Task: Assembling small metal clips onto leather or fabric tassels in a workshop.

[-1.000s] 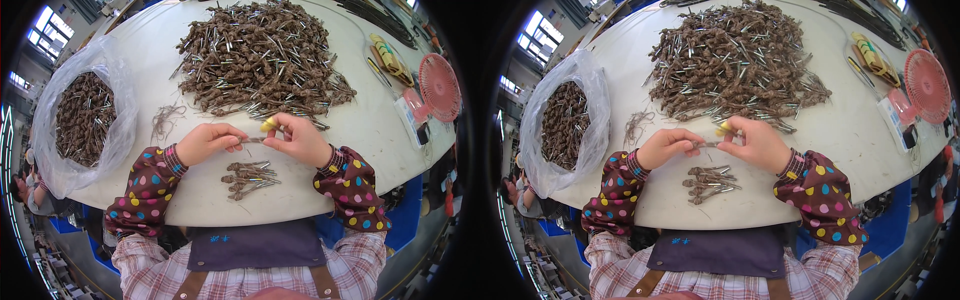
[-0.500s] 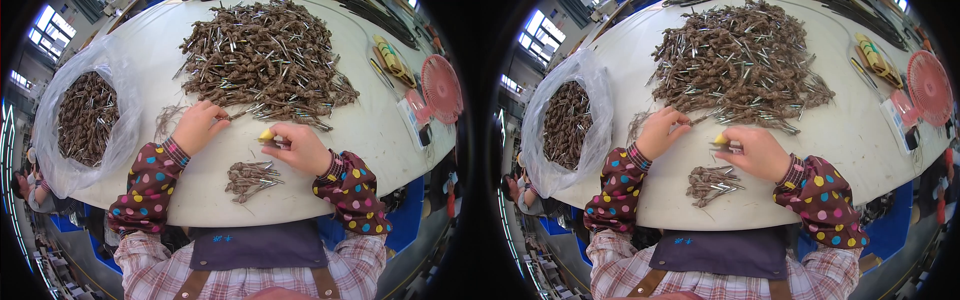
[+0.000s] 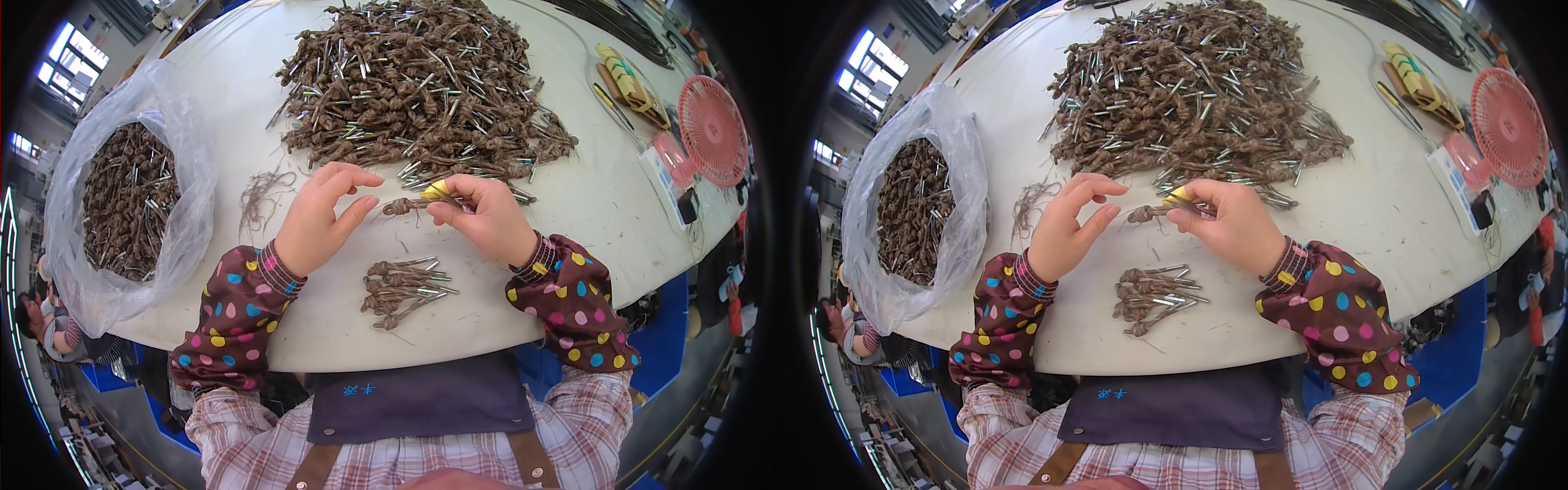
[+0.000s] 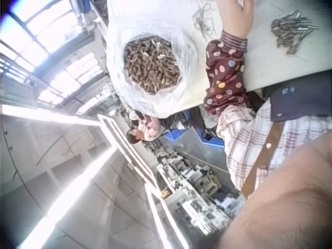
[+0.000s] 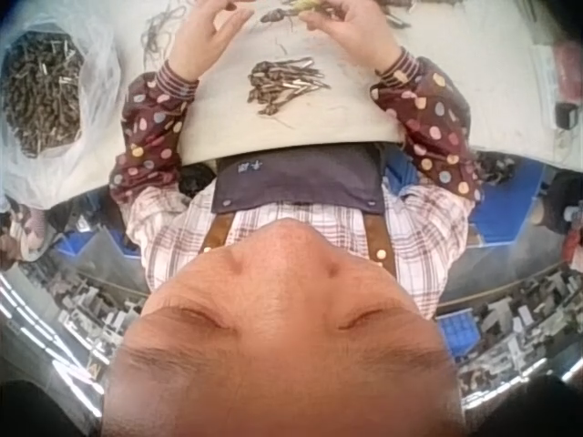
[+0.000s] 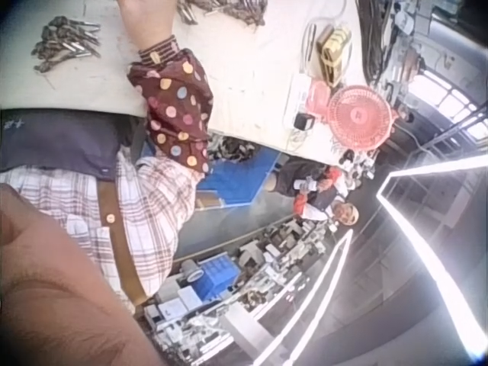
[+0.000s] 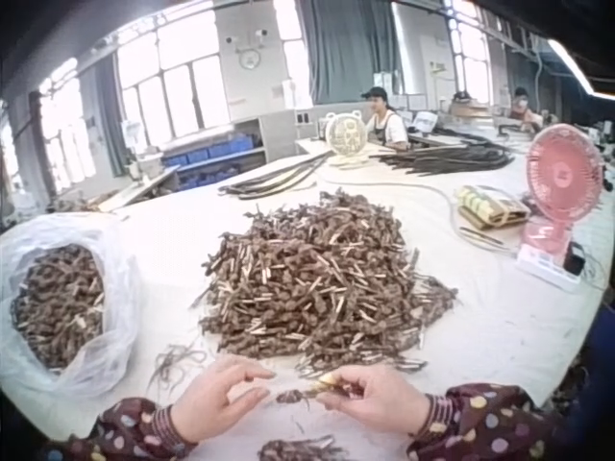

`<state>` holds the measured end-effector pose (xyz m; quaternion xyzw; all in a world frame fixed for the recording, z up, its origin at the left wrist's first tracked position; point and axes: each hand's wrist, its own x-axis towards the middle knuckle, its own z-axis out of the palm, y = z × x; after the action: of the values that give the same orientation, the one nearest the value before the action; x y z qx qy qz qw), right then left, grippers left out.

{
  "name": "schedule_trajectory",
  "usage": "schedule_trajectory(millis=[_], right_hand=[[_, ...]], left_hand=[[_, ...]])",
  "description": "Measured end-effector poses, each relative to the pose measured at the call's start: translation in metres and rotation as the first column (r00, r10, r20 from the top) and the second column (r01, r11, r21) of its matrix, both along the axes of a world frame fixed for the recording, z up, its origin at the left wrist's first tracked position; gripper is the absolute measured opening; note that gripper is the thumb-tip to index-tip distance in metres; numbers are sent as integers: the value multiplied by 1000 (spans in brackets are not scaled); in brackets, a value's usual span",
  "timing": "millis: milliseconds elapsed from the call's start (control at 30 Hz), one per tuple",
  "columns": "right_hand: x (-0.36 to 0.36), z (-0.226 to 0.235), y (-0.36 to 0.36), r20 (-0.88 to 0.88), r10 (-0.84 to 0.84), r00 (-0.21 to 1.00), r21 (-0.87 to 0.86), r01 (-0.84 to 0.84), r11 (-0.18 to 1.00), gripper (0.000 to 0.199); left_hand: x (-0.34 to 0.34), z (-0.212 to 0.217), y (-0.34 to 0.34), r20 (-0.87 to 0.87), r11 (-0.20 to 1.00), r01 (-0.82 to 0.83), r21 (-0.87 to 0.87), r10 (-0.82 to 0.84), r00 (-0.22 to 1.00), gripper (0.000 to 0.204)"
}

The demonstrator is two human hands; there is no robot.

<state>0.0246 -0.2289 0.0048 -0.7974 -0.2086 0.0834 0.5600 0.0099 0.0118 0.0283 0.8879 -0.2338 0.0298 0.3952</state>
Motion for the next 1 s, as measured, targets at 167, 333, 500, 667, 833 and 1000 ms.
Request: schedule_trajectory(millis=[167, 333, 500, 667, 833, 1000], right_hand=[[2, -4, 1, -84, -3, 996, 57, 8, 998, 21], [-1, -2, 3, -23, -41, 999, -6, 40, 999, 20], [-1, -5, 4, 8, -35, 999, 80, 34, 996, 21], [0, -3, 2, -127, -5, 992, 138, 22, 990, 21], [-1, 8, 1, -390, 20, 921, 277, 96, 956, 22], [0, 7, 3, -443, 18, 896, 269, 114, 956, 21]], left_hand=[[-8, 0, -7, 342, 990, -70, 120, 25, 940, 24], [-10, -4, -13, 491, 965, -129, 226, 2, 871, 18], [-2, -11, -10, 525, 976, -114, 184, 1, 851, 14], [2, -6, -7, 610, 947, -209, 244, 18, 793, 12], [9, -7, 12, 563, 911, -338, 236, 155, 812, 13], [-6, 6, -5, 529, 965, -171, 198, 41, 848, 23]])
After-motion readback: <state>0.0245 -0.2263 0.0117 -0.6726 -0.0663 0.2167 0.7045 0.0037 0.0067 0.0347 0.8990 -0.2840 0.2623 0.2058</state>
